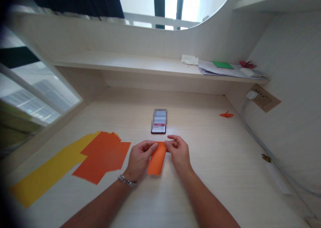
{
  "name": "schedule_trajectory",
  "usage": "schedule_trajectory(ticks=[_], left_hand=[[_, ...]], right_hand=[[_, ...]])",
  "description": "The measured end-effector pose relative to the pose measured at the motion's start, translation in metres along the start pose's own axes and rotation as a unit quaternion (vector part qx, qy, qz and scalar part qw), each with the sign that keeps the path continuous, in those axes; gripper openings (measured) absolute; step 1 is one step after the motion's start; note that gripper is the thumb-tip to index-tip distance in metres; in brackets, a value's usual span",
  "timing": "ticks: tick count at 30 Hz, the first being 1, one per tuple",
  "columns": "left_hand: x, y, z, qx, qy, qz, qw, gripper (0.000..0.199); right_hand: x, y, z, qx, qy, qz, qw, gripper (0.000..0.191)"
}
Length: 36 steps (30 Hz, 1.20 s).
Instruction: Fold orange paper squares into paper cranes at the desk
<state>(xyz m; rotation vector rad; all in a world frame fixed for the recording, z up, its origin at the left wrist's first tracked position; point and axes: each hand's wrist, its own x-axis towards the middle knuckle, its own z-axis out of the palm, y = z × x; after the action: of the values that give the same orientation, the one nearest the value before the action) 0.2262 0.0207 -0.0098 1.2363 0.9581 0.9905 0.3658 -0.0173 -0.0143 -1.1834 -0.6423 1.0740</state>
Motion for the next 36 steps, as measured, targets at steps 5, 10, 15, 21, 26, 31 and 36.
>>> schedule_trajectory(ticks=[5, 10, 15, 21, 26, 31, 36], left_hand=[[0.0, 0.0, -0.001, -0.011, 0.014, 0.005, 1.0, 0.021], [-0.001, 0.001, 0.001, -0.009, 0.019, 0.003, 1.0, 0.023], [0.001, 0.0, -0.001, 0.005, 0.045, 0.001, 0.999, 0.024], [0.005, -0.002, -0.002, -0.092, 0.011, -0.078, 0.993, 0.036], [0.002, -0.003, -0.004, -0.045, -0.05, -0.094, 0.993, 0.031], [0.002, -0.006, -0.005, 0.008, -0.063, -0.07, 0.996, 0.025], [0.004, -0.01, -0.006, 0.022, -0.048, -0.049, 0.997, 0.025]], right_hand=[[-0.004, -0.002, 0.004, -0.016, -0.043, 0.039, 0.998, 0.025], [-0.004, -0.003, 0.003, -0.048, -0.01, 0.016, 0.999, 0.026], [-0.004, 0.001, 0.004, -0.035, -0.064, 0.069, 0.995, 0.03], [0.0, 0.003, 0.001, -0.068, -0.035, 0.033, 0.996, 0.029], [0.007, 0.001, -0.009, -0.066, 0.009, -0.009, 0.998, 0.029], [0.01, 0.002, -0.014, -0.061, 0.005, -0.024, 0.998, 0.029], [0.007, 0.002, -0.008, -0.026, -0.027, 0.049, 0.998, 0.035]])
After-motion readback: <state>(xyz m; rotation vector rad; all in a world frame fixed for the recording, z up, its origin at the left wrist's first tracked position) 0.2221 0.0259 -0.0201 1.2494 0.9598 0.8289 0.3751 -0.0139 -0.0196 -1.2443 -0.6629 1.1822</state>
